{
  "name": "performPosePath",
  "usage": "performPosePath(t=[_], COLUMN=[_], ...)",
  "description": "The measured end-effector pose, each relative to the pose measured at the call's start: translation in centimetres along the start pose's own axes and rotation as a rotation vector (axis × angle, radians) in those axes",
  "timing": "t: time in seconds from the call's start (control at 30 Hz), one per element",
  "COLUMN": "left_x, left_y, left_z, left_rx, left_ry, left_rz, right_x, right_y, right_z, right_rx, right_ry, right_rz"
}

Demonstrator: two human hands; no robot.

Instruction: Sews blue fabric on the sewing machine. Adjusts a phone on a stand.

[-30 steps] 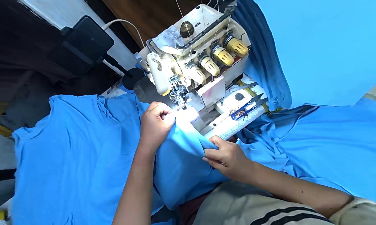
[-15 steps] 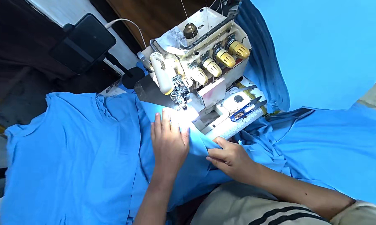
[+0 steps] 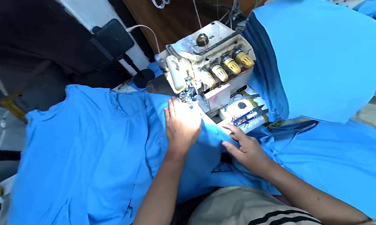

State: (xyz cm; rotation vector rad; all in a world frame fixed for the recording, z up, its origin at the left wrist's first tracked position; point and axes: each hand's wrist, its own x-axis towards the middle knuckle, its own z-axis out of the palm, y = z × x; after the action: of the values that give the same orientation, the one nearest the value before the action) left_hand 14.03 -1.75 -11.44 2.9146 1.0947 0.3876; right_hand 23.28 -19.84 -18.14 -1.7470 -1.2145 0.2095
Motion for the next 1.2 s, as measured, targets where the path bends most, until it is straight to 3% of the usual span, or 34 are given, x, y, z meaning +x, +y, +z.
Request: performPosePath(t=[0.07, 0.13, 0.2, 0.27, 0.4, 0.53, 0.63, 0.7, 0.77, 0.87, 1.03, 1.2], left_x=[-0.5, -2.7, -7.0, -12.0, -20.7, -26.8, -28.5, -27.8, -27.5, -27.6, -27.9, -28.7], left_y=[-0.3, -1.2, -2.5, -4.5, -9.6, -11.9, -11.8, -11.0, -10.4, -10.7, -11.4, -13.4], left_z=[-0.1, 0.3, 0.7, 0.4, 0.3, 2.5, 4.7, 5.0, 4.6, 4.7, 3.6, 0.0], left_rx=[-0.049, -0.227, -0.365, -0.425, -0.445, -0.481, -0.821, -1.106, -1.281, -1.404, -1.322, -1.454], left_ry=[0.073, 0.274, 0.437, 0.465, 0.442, 0.551, 0.63, 0.566, 0.49, 0.441, 0.394, 0.358], left_rz=[0.023, 0.149, 0.259, 0.228, -0.173, -0.588, -0.987, -1.233, -1.351, -1.323, -1.288, -1.08], right_x=[-1.3, -3.1, -5.0, -6.1, -4.9, -3.7, -4.5, -5.4, -6.4, -7.1, -6.6, -5.4], right_y=[0.5, 1.4, 2.4, 3.1, 3.7, 3.4, 3.0, 3.0, 2.9, 2.7, 2.4, 2.5], right_z=[-1.0, -1.9, -2.7, -3.4, -4.6, -4.8, -4.6, -5.0, -5.1, -5.0, -5.0, -5.2], right_rx=[-0.006, -0.016, -0.017, -0.005, 0.02, 0.005, 0.011, 0.018, 0.021, 0.012, -0.066, -0.167], right_ry=[-0.111, -0.186, -0.225, -0.244, -0.26, -0.25, -0.18, -0.156, -0.153, -0.132, -0.136, -0.254], right_rz=[0.091, 0.178, 0.27, 0.333, 0.296, 0.192, 0.187, 0.232, 0.284, 0.336, 0.41, 0.47])
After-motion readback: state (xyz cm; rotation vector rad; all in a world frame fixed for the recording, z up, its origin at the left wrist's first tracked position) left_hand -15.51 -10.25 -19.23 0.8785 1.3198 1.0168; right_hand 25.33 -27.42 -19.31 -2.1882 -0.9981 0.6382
